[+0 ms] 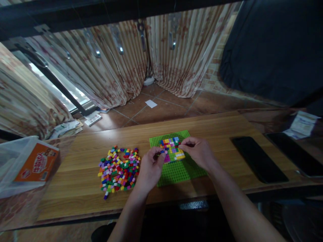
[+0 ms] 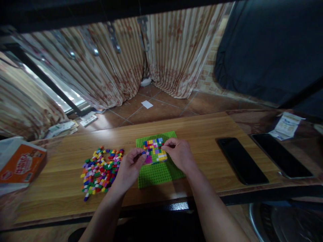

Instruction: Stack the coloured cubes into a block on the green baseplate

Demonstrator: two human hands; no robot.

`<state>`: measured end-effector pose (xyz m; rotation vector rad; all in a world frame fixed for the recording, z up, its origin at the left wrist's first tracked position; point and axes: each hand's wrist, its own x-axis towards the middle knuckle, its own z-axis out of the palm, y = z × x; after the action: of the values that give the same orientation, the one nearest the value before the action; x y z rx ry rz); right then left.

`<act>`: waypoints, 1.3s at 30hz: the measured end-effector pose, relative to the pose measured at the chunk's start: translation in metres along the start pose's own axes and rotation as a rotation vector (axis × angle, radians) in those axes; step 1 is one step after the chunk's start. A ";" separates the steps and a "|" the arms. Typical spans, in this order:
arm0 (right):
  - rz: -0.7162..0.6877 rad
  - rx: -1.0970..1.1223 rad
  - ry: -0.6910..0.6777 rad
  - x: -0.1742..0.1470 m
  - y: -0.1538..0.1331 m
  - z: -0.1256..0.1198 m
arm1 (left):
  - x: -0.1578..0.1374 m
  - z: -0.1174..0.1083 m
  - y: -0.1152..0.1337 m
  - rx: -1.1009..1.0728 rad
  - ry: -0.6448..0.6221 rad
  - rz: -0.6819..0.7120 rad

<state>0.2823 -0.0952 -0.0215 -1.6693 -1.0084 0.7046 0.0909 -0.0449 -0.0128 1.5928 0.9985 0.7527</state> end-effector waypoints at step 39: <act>0.043 0.397 -0.286 -0.024 -0.037 0.009 | -0.007 0.003 0.022 -0.293 -0.108 0.058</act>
<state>0.2532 -0.1072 0.0107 -1.2700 -0.9550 1.1175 0.0951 -0.0545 0.0081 1.3960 0.7300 0.8046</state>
